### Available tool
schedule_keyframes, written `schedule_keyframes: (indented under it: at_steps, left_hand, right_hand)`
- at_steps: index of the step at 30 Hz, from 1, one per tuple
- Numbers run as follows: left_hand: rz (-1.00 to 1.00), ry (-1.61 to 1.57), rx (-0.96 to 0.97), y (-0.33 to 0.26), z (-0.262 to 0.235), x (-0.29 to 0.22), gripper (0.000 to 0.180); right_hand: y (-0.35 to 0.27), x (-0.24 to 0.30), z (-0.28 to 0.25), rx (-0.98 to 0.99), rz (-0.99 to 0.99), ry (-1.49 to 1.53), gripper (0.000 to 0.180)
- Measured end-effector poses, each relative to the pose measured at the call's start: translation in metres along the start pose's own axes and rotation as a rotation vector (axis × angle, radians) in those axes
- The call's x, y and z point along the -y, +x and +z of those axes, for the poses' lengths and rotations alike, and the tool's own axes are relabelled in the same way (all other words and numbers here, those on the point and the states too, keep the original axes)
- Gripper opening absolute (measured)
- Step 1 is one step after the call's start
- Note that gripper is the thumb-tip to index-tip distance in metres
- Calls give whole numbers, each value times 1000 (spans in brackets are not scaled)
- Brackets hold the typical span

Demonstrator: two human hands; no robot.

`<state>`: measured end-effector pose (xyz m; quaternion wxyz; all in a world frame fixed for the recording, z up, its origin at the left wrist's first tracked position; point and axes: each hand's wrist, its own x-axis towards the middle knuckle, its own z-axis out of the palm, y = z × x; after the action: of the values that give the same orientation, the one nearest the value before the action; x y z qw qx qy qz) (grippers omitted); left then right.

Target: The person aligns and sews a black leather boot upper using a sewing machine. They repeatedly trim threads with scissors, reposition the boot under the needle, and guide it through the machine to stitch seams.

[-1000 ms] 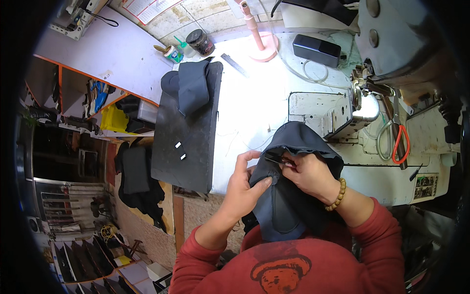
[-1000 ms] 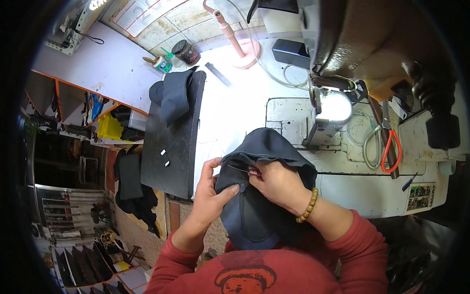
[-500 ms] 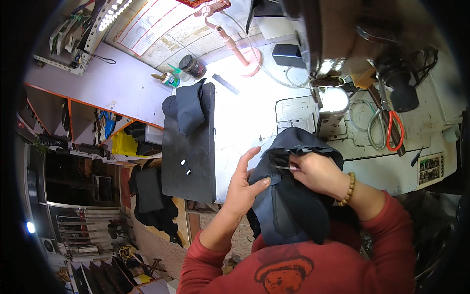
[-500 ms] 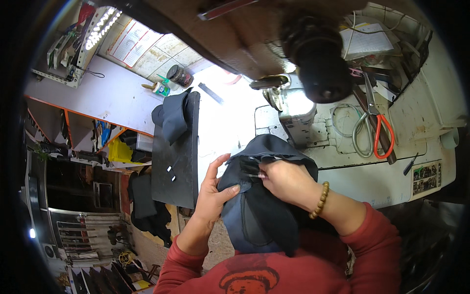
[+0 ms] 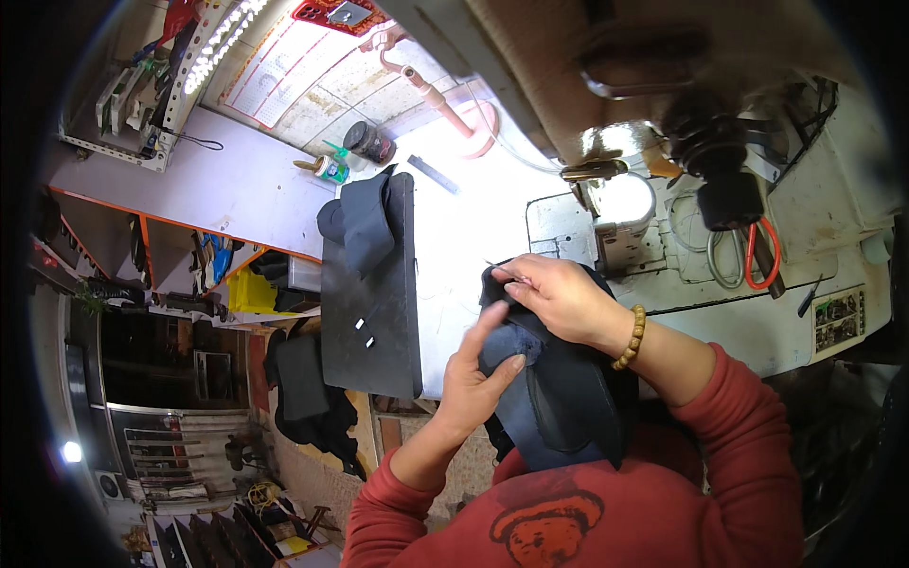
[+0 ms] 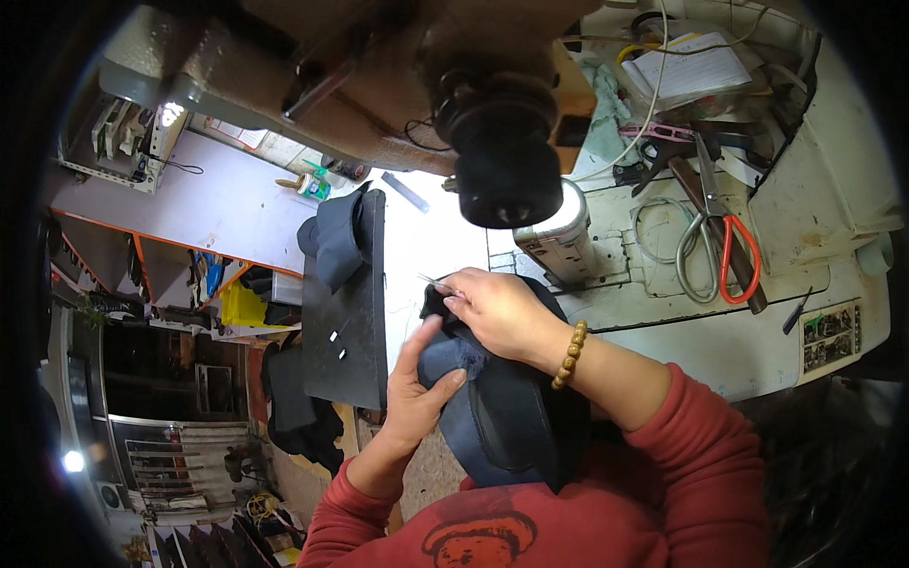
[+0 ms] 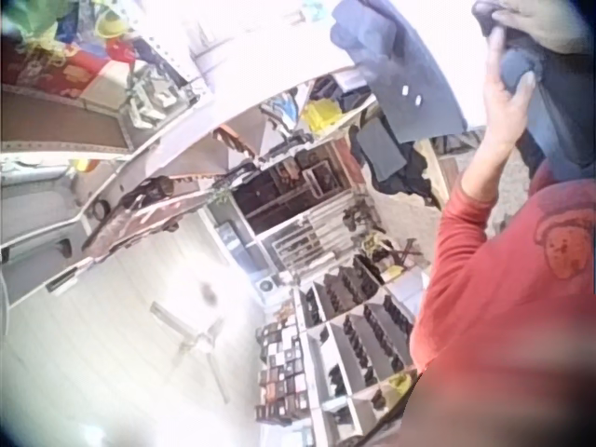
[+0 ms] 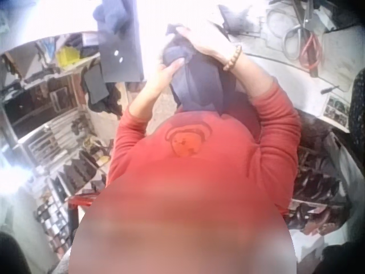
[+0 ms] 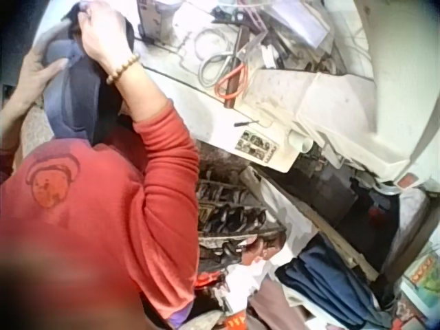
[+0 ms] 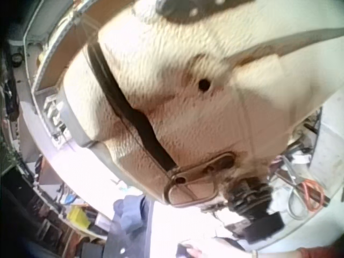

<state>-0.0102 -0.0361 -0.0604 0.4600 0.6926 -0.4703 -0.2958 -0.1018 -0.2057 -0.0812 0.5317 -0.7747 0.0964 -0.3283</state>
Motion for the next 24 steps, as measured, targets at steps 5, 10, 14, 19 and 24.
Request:
schedule_keyframes:
  at_steps: [5,10,14,19,24]
  left_hand:
    - [-249,-93,-36,1,-8,-8,32]
    - [-234,-54,-78,6,-13,-20,40]
    - [-241,-18,-121,4,-10,-24,42]
    - [-221,-88,-232,2,-8,-28,43]
    - [-192,-67,-266,1,-5,-30,44]
  right_hand:
    - [-29,53,-12,-126,17,38,25]
    - [-51,73,-8,147,184,154,29]
    - [-55,65,-9,-5,191,-191,27]
    - [-58,58,-7,-13,168,-414,24]
    - [-58,56,-7,-12,151,-484,27]
